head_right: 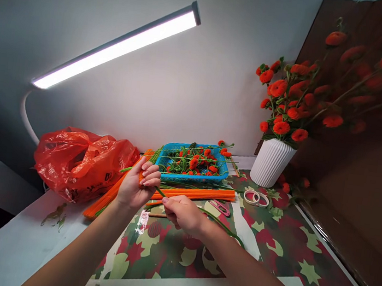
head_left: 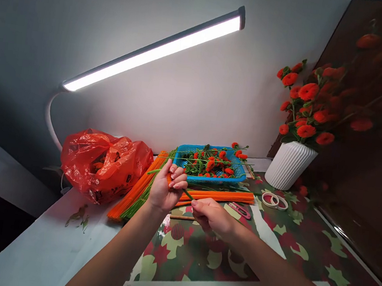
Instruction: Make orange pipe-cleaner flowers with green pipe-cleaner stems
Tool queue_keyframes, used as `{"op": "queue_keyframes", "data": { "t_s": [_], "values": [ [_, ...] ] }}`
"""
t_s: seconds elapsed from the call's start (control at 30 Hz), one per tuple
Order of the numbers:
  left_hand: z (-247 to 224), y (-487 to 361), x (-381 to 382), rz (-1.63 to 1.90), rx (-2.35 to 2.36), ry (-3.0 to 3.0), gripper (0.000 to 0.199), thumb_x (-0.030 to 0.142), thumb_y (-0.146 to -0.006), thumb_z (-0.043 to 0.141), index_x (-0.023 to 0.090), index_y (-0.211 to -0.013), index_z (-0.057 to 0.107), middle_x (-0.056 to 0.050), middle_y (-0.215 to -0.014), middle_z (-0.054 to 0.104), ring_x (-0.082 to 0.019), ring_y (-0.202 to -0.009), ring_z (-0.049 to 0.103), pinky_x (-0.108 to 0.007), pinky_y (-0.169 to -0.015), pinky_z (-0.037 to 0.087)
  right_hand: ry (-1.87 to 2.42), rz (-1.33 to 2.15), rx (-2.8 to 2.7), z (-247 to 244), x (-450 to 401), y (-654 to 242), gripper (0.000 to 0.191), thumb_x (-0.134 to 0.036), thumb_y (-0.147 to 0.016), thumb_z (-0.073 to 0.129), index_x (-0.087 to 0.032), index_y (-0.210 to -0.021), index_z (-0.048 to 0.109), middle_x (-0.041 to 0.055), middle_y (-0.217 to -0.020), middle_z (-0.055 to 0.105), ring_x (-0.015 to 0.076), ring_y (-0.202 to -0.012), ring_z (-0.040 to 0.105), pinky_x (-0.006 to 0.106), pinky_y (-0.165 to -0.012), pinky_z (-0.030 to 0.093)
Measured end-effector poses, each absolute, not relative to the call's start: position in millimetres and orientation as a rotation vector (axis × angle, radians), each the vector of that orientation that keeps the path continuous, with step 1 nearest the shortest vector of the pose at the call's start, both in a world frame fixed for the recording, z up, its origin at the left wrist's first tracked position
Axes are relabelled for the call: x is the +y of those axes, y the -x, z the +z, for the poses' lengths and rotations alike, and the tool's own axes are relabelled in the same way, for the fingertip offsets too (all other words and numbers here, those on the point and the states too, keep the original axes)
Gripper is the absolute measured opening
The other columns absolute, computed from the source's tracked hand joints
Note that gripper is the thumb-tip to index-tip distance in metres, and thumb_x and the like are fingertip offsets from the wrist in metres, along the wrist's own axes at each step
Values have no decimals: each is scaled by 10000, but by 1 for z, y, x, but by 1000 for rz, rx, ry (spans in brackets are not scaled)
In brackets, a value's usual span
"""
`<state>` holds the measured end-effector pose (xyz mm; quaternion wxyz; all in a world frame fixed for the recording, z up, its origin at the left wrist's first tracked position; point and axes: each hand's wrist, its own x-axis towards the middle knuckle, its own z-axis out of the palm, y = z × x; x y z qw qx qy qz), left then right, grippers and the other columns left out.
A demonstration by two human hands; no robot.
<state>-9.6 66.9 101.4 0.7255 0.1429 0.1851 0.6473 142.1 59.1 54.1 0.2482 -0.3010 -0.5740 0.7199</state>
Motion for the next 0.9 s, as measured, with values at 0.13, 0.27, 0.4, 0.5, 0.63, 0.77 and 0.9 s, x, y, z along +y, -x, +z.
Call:
{"op": "queue_keyframes", "data": {
  "t_s": [0.13, 0.27, 0.4, 0.5, 0.63, 0.77, 0.9],
  "values": [
    [103, 13, 69, 1479, 415, -405, 404, 316, -960, 450, 176, -583, 404, 75, -480, 361, -17, -340, 346, -102, -338, 316, 820, 1970, -1667, 60, 62, -149, 517, -586, -791, 537, -205, -507, 331, -90, -431, 273, 49, -387, 212, 207, -366, 186],
    [95, 6, 73, 1452, 584, -505, 346, 360, -938, 470, 167, -657, 529, -9, -671, 627, -102, -605, 629, -221, -582, 526, 742, 1992, -1690, 62, 66, -155, 446, -555, -787, 586, -183, -596, 430, -66, -495, 417, 59, -417, 375, 202, -404, 282],
    [79, 0, 76, 1386, 666, -711, 300, 451, -849, 586, 163, -776, 627, -48, -819, 711, -203, -857, 691, -330, -788, 538, 698, 1914, -1513, 55, 67, -150, 447, -620, -770, 582, -184, -772, 479, -62, -538, 514, 75, -442, 457, 205, -444, 354],
    [71, 6, 76, 1266, 630, -983, 332, 389, -713, 756, 181, -948, 648, -41, -884, 716, -216, -902, 687, -307, -790, 534, 716, 1880, -1410, 50, 66, -140, 462, -648, -771, 550, -197, -748, 457, -93, -460, 428, 66, -367, 372, 202, -391, 296],
    [68, 20, 76, 1111, 672, -1329, 423, 161, -632, 822, 186, -1009, 632, -36, -899, 709, -178, -872, 674, -266, -769, 538, 750, 1758, -1459, 57, 65, -148, 388, -573, -804, 550, -211, -706, 451, -88, -441, 365, 84, -383, 348, 211, -402, 272],
    [75, 30, 77, 1069, 746, -1459, 292, 147, -649, 808, 161, -868, 616, -7, -780, 679, -119, -704, 639, -208, -638, 526, 759, 1621, -1574, 70, 70, -212, 304, -387, -669, 743, -229, -647, 485, -68, -463, 391, 109, -454, 401, 201, -430, 247],
    [81, 34, 77, 1025, 798, -1483, 251, 164, -669, 797, 147, -813, 592, 11, -716, 647, -87, -640, 604, -175, -589, 493, 877, 1265, -1917, 75, 80, -287, 193, -157, -619, 759, -238, -700, 603, -16, -595, 540, 136, -535, 447, 207, -451, 218]
  ]
}}
